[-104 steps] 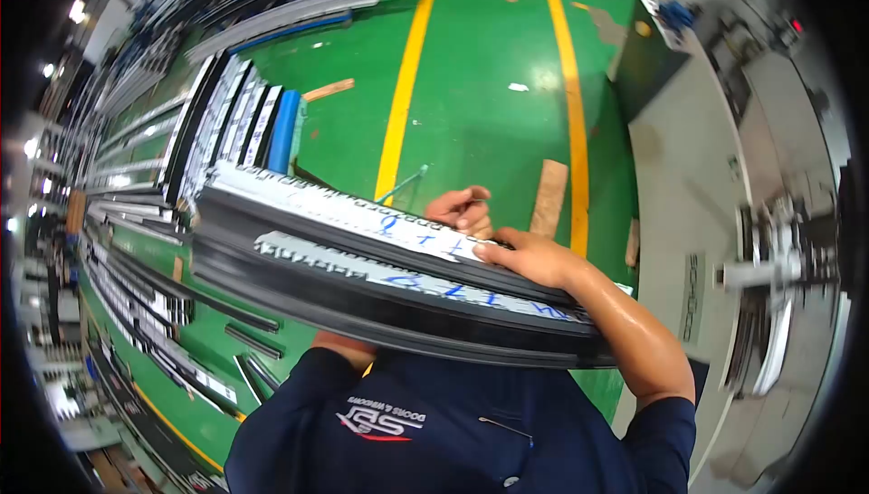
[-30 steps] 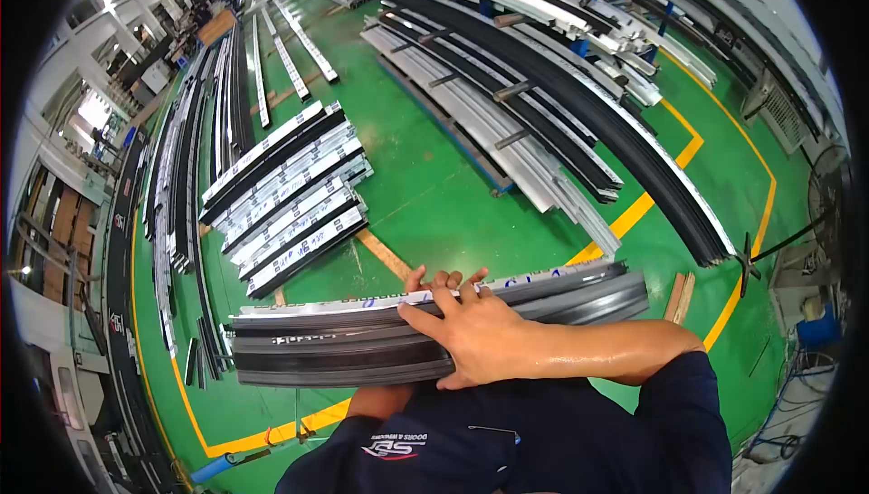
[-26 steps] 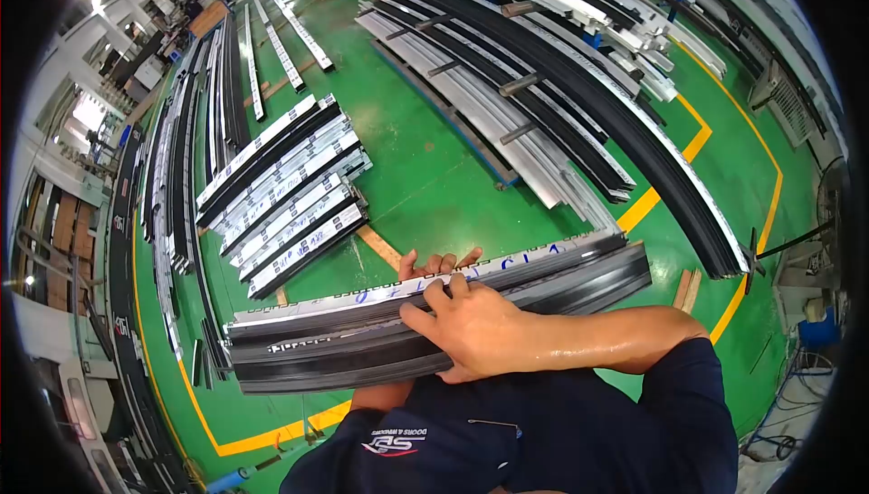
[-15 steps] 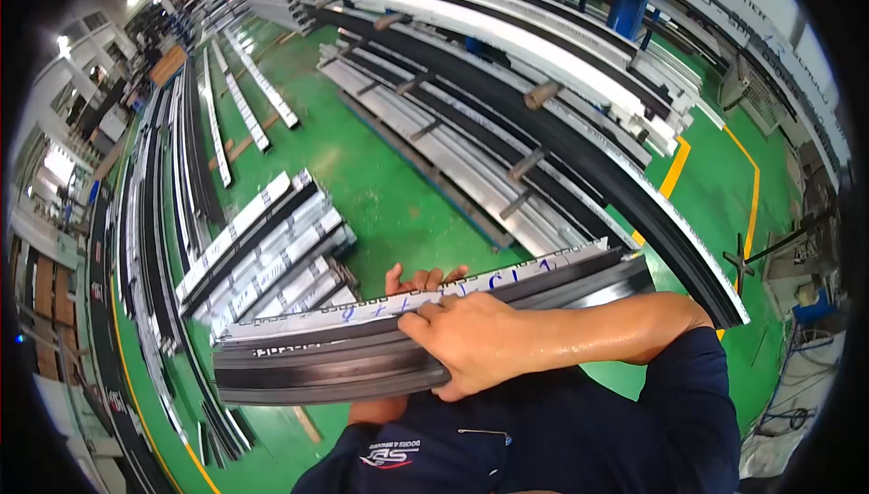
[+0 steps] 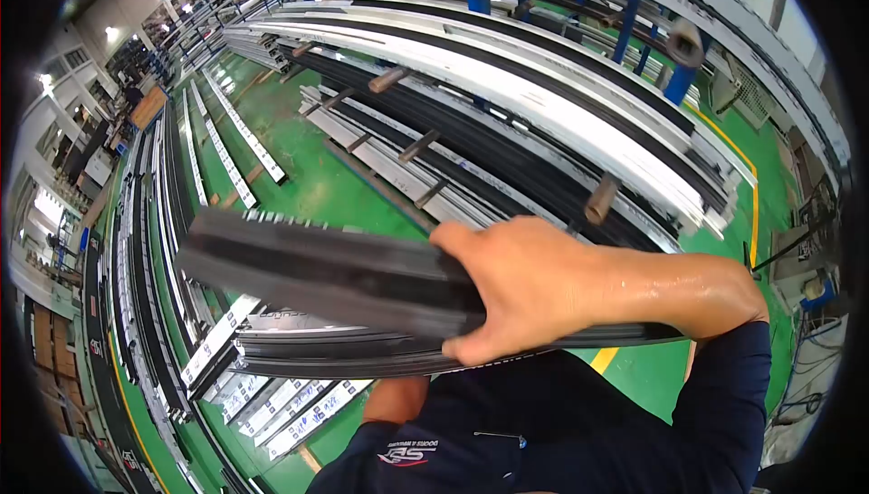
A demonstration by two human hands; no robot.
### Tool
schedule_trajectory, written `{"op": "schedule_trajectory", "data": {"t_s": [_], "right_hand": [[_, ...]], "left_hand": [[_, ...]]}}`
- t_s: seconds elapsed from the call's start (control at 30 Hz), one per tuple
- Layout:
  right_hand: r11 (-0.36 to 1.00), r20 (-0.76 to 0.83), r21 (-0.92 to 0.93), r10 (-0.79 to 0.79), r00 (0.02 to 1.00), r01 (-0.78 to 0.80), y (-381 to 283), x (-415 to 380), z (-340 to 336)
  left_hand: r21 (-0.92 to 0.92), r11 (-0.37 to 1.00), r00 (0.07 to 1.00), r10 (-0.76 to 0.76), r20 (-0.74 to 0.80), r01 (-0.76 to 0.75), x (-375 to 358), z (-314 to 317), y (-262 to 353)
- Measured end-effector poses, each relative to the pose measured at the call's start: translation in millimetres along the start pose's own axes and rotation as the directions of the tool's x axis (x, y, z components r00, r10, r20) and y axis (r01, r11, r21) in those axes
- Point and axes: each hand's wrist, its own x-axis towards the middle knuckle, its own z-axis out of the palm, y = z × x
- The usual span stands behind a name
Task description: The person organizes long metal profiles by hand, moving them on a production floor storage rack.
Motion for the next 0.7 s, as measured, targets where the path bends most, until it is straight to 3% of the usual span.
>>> {"op": "schedule_trajectory", "data": {"t_s": [0.23,0.33,0.4,0.47,0.53,0.7], "right_hand": [[0.988,-0.189,-0.053,0.131,0.973,-0.144,35.9,40.3,-34.9],[0.954,-0.218,-0.078,0.268,0.939,-0.290,47.1,40.8,-33.0],[0.915,-0.230,-0.149,0.336,0.913,-0.374,56.8,41.0,-25.3],[0.862,-0.248,-0.223,0.401,0.882,-0.455,62.3,43.4,-29.2],[0.818,-0.239,-0.262,0.459,0.856,-0.512,70.0,55.4,-24.8],[0.755,-0.214,-0.196,0.590,0.779,-0.626,89.7,79.3,18.3]], "left_hand": [[0.126,0.985,0.986,-0.131,0.104,0.118,72.3,-42.0,17.5],[0.163,0.961,0.949,-0.253,0.186,0.224,81.9,-69.8,18.0],[0.121,0.926,0.874,-0.376,0.306,0.356,77.6,-56.8,22.0],[0.079,0.872,0.726,-0.449,0.520,0.483,90.1,-12.0,20.1],[0.074,0.831,0.644,-0.481,0.595,0.551,87.3,12.7,24.7],[0.088,0.809,0.693,-0.548,0.468,0.581,71.9,7.9,43.7]]}}
